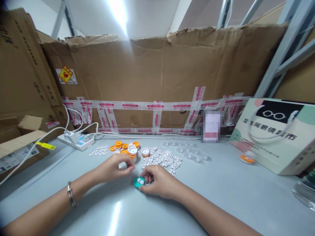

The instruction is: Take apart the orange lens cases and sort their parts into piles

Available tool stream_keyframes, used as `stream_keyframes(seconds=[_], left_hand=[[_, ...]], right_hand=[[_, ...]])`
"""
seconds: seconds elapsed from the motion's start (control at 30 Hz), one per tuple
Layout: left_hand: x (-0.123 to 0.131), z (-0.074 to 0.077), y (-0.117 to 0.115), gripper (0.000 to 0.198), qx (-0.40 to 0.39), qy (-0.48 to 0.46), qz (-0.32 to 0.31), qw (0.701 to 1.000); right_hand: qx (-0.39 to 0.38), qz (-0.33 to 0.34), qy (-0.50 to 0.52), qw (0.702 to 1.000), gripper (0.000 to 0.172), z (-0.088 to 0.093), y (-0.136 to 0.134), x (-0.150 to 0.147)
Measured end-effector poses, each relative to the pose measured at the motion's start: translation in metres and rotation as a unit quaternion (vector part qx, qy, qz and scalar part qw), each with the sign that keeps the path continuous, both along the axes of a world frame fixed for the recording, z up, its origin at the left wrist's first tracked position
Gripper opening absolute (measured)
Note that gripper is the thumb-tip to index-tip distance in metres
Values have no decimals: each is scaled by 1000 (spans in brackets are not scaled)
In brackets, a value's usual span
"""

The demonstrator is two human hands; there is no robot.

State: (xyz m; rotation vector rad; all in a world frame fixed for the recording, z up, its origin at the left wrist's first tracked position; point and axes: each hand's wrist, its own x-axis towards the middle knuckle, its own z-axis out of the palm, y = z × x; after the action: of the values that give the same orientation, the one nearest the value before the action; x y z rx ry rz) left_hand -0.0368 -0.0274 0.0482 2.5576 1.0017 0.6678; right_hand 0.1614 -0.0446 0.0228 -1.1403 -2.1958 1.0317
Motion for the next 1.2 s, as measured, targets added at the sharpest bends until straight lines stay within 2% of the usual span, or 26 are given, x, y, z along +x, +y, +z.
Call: stream_keyframes(seconds=[0.07, 0.13, 0.23, 0.27, 0.37, 0.53, 1.2], left_hand=[[-23, 15, 11, 15, -15, 4, 40, 999], [-53, 27, 24, 16, -25, 62, 126, 990], [-98, 36, 40, 14, -51, 203, 267, 941], [-109, 36, 44, 14, -79, 236, 279, 928], [-128, 32, 47, 14, -143, 264, 274, 914], [-125, 28, 41, 15, -250, 247, 250, 902], [-122, 35, 37, 19, -268, 241, 230, 904]], right_hand=[[-1, -5, -7, 1000, 12, 2, -1, 0], [-2, -7, -14, 1000, 12, 4, -2, 0], [2, 0, -25, 1000, 13, 5, -2, 1], [6, 4, -27, 1000, 14, 4, -2, 1], [16, 16, -28, 999, 16, 3, -2, 3], [10, 24, -25, 999, 18, 3, -1, 4], [2, 18, -23, 1000, 17, 4, -2, 4]])
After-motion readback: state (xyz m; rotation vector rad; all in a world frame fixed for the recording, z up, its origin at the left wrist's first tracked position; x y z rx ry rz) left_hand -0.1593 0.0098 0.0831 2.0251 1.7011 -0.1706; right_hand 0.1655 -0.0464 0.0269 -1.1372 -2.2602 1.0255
